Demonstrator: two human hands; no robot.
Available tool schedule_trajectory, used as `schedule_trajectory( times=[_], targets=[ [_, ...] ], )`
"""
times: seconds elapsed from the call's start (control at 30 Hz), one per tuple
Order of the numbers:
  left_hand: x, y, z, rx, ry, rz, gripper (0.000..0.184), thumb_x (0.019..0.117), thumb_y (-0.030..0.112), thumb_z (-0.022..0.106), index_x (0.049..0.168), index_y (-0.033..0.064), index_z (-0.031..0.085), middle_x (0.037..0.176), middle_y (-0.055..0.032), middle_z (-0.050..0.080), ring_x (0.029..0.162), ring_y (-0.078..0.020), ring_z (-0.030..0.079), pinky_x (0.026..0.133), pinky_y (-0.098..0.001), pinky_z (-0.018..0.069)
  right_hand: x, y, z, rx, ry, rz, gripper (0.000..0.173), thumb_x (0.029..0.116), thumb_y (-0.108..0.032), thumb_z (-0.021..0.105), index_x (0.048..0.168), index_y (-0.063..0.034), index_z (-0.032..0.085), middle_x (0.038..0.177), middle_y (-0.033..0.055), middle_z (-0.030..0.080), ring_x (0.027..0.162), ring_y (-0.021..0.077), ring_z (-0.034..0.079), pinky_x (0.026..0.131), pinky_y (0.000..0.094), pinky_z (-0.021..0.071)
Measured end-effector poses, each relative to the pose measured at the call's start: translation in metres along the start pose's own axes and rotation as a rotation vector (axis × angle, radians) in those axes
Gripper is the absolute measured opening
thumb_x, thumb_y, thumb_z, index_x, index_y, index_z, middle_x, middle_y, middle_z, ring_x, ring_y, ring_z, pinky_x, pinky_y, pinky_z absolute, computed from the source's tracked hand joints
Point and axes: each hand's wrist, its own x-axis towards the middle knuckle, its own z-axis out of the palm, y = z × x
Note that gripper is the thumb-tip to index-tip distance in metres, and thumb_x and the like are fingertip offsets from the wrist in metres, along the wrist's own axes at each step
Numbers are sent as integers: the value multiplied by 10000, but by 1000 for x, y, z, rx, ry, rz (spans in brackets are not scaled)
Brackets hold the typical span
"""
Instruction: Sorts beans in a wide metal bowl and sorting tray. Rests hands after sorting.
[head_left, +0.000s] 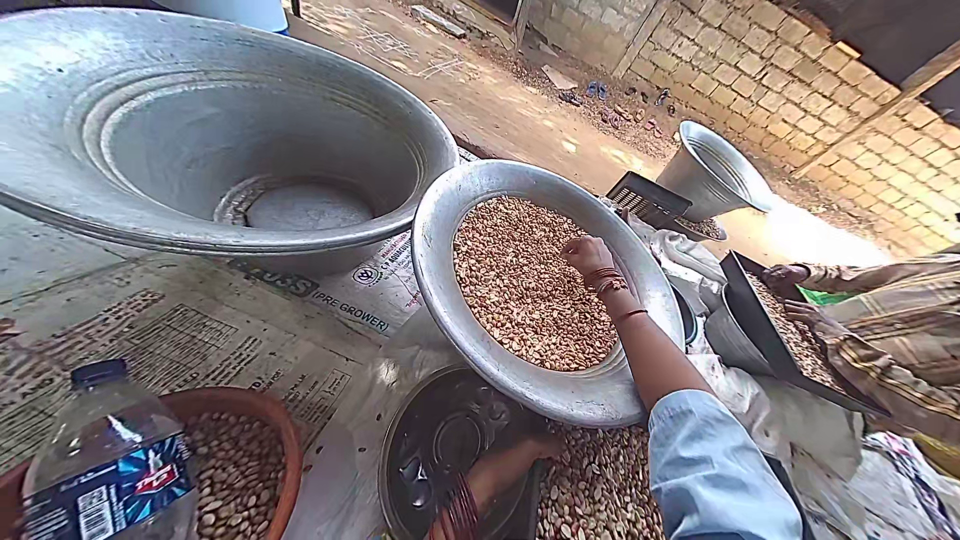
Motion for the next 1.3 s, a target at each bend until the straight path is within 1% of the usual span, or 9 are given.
schedule_trajectory(
  times=[0.17,0.33,0.5,0.67,0.77,0.83,0.97,1.1,1.3],
  targets=[
    [0,-4,1,-47,11,42,346,893,102,672,1209,-24,610,1092,-87,645,1004,-111,600,911,-313,498,33,-3,15,-108,-171,184,214,942,-192,710,1087,-45,766,1109,256,711,1098,461,659,910,673,497],
    [4,-6,0,39,-13,21,384,937,107,665,1274,-60,589,1207,-161,632,1112,-172,590,1000,-368,474,11,2,22,-31,-64,90,112,915,-72,723,1002,-12,758,1007,291,699,980,501,662,811,685,508],
    [3,-6,0,35,2,17,362,937,101,673,1250,-66,604,1185,-157,640,1093,-163,598,991,-353,482,3,9,21,78,-72,145,188,958,-162,700,1022,9,742,1007,284,697,962,487,664,823,679,503],
    [3,-3,0,46,-7,9,374,932,103,679,1257,-65,597,1181,-154,635,1084,-160,586,990,-351,469,25,0,4,847,29,421,271,1097,-193,403,1231,-7,549,922,103,707,696,142,673,642,309,557],
    [1,-1,0,21,4,-14,333,921,91,679,1218,-46,615,1108,-107,645,1008,-118,596,937,-314,488,-2,-37,1,1003,-178,335,201,1079,-192,394,1168,-100,549,825,-13,611,626,52,561,604,235,498],
    [0,1,2,26,18,-47,206,934,79,674,1111,-23,648,971,-47,646,881,-76,596,839,-276,502,-9,-67,15,1009,-441,155,188,1074,-92,447,1147,-55,616,761,-45,595,594,26,542,584,203,493],
    [-2,0,4,61,67,24,164,927,25,648,1067,-59,666,961,-71,669,883,-60,605,859,-249,507,-17,-132,36,1086,-752,-2,369,1052,28,395,1387,-6,547,991,81,718,776,101,693,738,268,582],
    [0,-2,1,3,8,-9,287,925,53,662,1192,-38,611,1040,-67,644,939,-71,605,876,-260,508,-4,-83,39,1007,-409,131,446,1038,-22,453,1465,-141,510,1163,127,696,847,150,690,743,322,570],
    [-4,-4,2,-58,37,42,216,890,60,671,1092,-13,651,962,-30,666,905,-62,623,865,-265,518,16,37,-3,993,199,463,471,1005,76,354,1442,-30,498,1295,194,647,1010,225,704,870,378,574]
  ],
)
